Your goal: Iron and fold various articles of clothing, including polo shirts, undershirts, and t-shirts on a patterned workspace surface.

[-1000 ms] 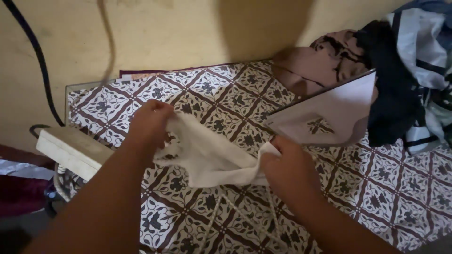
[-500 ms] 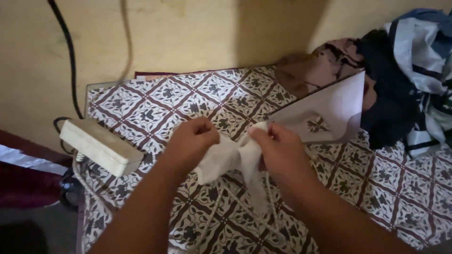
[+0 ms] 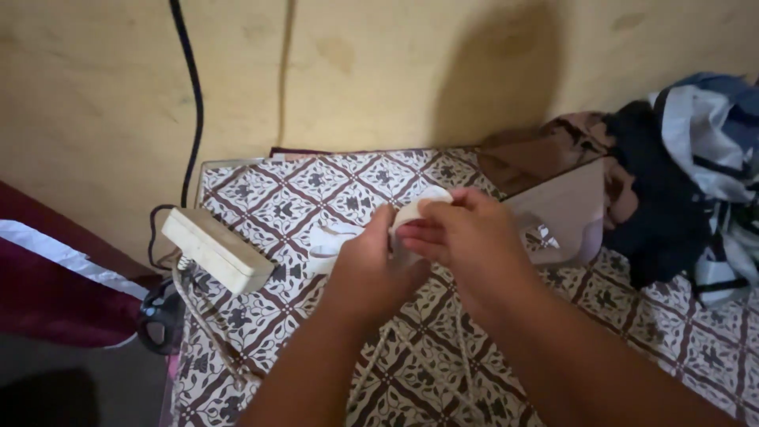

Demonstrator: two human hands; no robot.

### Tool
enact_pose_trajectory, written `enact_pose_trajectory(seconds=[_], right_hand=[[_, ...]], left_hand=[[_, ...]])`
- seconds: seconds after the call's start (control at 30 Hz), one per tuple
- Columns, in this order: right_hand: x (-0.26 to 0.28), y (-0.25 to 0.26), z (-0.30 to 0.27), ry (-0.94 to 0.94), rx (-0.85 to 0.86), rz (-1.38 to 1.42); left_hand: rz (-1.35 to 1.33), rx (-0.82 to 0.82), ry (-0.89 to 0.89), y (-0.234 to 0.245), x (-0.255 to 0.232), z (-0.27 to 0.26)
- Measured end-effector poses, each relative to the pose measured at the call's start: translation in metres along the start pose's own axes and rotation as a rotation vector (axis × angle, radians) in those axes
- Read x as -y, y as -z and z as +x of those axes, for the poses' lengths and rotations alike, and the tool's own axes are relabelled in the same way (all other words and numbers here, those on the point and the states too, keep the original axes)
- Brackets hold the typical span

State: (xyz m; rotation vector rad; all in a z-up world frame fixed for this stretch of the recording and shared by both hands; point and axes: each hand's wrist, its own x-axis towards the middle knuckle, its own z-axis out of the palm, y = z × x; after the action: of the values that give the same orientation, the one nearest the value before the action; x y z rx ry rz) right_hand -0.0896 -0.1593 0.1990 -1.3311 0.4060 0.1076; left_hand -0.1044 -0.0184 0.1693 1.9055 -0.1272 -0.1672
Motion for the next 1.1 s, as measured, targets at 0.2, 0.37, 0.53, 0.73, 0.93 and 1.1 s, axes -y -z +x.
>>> enact_pose_trajectory(seconds=[0.2, 0.37, 0.53, 0.73, 0.93, 1.1], right_hand=[[0.031, -0.004, -0.009, 0.184, -0.085, 0.003], [0.046, 0.009, -0.007, 0.276, -0.153, -0.008], [0.049, 0.02, -0.006, 0.391, -0.222, -0.15], [0.052, 0.021, -0.007, 0.389, -0.307, -0.32], [0.053, 0.019, 0.012, 0.264, -0.327, -0.395], [0.057, 0.006, 0.037, 0.122, -0.18, -0.502]], left_hand=[[0.176, -0.019, 0.149, 0.008, 0.004, -0.003], [0.207, -0.052, 0.314, 0.041, 0.002, -0.005], [0.278, -0.218, 0.315, 0.082, 0.008, -0.001], [0.189, -0.485, 0.04, 0.107, 0.0, 0.013], [0.161, -0.466, 0.212, 0.114, -0.04, 0.025], [-0.119, -0.339, 0.345, 0.106, -0.032, 0.07]])
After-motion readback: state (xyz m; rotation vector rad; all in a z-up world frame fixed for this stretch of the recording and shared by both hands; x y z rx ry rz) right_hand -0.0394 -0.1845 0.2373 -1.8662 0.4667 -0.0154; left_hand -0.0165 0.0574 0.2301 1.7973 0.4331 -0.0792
